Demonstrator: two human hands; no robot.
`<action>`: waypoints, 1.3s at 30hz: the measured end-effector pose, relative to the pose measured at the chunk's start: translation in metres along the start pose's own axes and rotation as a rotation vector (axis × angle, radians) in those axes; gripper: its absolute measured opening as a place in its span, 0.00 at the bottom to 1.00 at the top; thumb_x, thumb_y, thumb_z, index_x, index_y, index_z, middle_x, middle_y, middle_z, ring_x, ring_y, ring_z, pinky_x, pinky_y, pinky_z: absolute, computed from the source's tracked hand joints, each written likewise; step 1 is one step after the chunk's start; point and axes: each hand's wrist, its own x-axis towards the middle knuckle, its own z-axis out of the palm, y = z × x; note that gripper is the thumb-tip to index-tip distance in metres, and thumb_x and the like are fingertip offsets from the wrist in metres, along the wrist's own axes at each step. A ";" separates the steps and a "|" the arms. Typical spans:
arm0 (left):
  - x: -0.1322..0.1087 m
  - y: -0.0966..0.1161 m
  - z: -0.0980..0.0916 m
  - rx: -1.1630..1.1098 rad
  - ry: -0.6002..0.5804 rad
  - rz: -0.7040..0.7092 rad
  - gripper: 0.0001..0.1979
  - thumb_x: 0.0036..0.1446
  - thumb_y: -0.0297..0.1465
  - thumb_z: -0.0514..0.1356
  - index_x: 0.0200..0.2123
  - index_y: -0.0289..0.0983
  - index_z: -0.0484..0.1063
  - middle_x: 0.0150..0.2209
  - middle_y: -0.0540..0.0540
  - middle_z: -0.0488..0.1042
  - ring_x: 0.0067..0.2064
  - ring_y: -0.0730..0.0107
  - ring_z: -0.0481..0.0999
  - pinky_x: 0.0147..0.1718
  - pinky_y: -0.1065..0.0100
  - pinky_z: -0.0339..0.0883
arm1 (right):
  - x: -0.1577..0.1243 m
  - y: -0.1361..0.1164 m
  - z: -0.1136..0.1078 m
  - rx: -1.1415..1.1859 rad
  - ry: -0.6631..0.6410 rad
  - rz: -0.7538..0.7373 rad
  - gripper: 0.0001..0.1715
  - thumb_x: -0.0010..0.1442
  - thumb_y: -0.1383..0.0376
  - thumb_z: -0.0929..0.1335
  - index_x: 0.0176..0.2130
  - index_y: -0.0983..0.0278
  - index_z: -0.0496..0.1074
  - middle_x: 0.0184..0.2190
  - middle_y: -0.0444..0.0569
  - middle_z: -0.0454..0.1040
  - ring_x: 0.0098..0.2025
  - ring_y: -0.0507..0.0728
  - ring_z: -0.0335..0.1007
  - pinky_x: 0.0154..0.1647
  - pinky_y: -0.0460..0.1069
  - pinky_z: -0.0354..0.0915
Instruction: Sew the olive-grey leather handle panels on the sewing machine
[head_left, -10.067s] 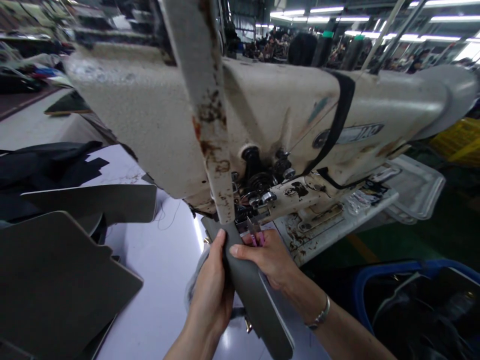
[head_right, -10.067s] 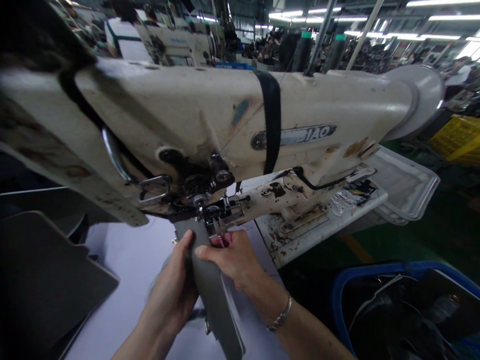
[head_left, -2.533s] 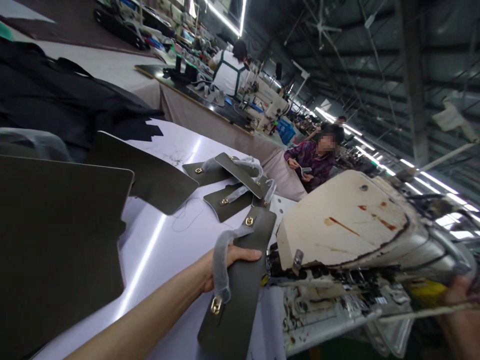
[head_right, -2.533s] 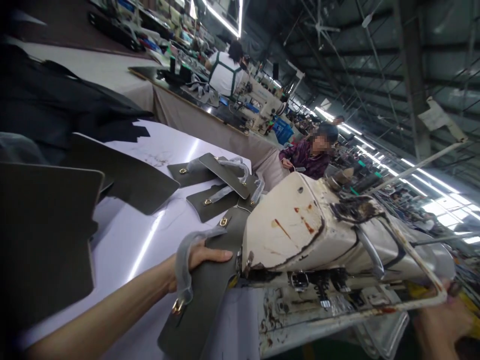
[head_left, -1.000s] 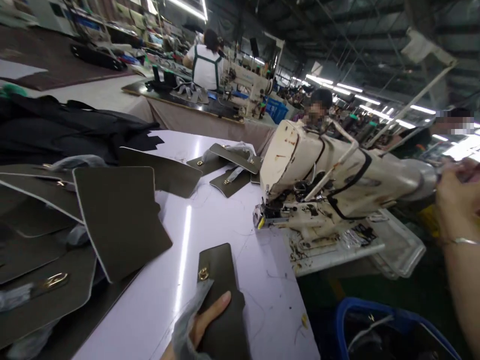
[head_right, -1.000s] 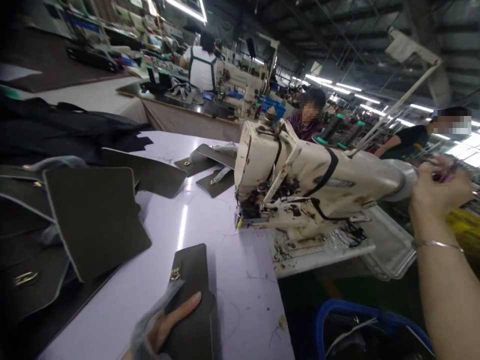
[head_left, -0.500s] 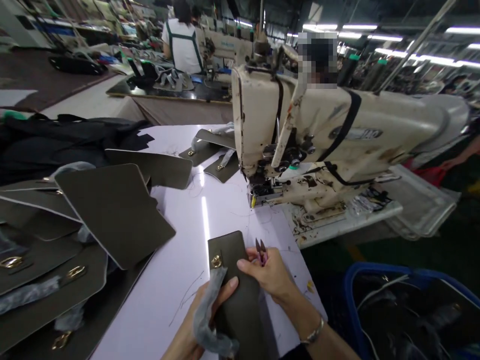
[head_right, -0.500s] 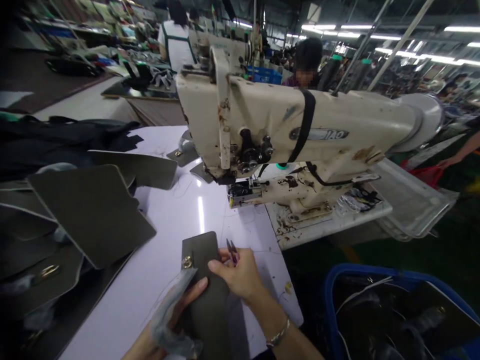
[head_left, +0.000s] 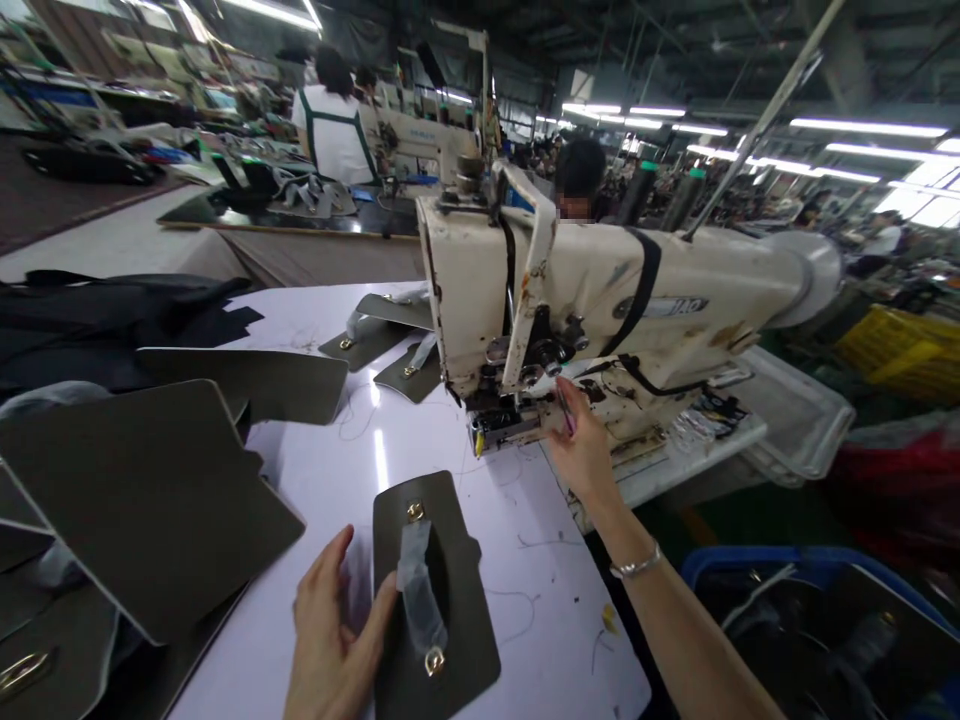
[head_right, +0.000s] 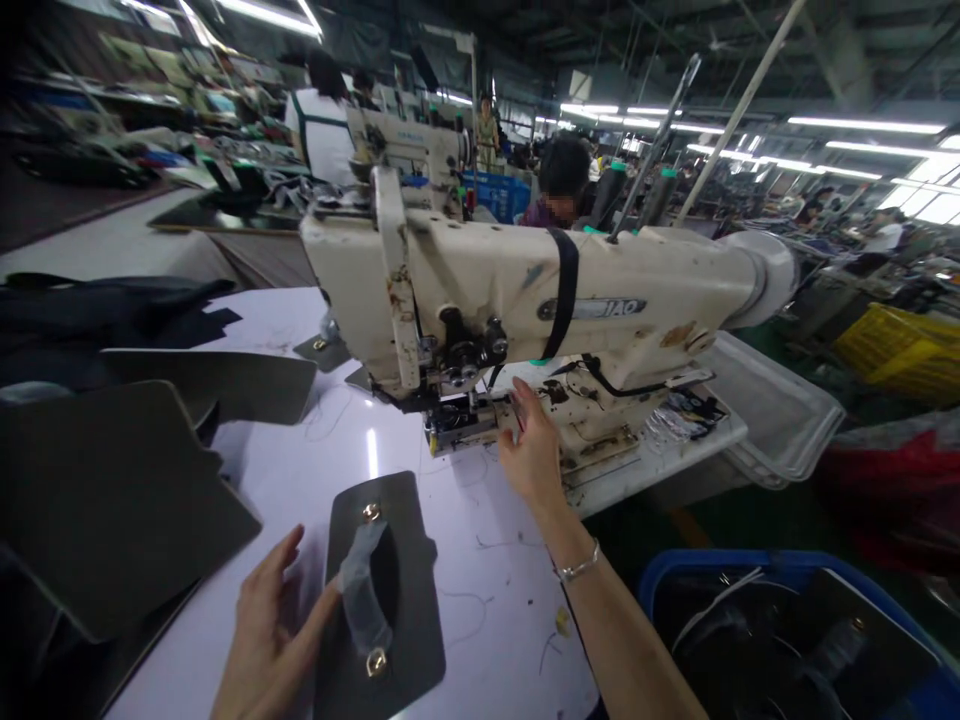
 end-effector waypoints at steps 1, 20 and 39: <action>-0.001 -0.002 0.004 0.032 0.009 0.032 0.40 0.56 0.50 0.59 0.67 0.37 0.58 0.64 0.34 0.61 0.64 0.43 0.63 0.62 0.39 0.60 | 0.006 0.002 0.004 0.058 -0.036 0.027 0.40 0.45 0.76 0.64 0.59 0.63 0.70 0.56 0.54 0.74 0.56 0.61 0.71 0.55 0.54 0.68; -0.015 -0.013 0.018 -0.043 0.099 0.080 0.34 0.59 0.47 0.59 0.65 0.42 0.61 0.61 0.39 0.63 0.57 0.49 0.70 0.59 0.46 0.66 | 0.006 -0.025 0.004 -0.580 -0.419 -0.666 0.22 0.65 0.75 0.63 0.53 0.63 0.77 0.49 0.52 0.80 0.46 0.58 0.79 0.44 0.50 0.73; -0.011 -0.018 0.018 -0.080 0.061 0.041 0.32 0.57 0.51 0.59 0.60 0.41 0.66 0.57 0.40 0.69 0.56 0.47 0.70 0.58 0.44 0.64 | 0.034 -0.032 0.008 -0.960 -0.575 -1.203 0.16 0.72 0.68 0.60 0.48 0.67 0.75 0.43 0.56 0.80 0.33 0.54 0.76 0.31 0.48 0.67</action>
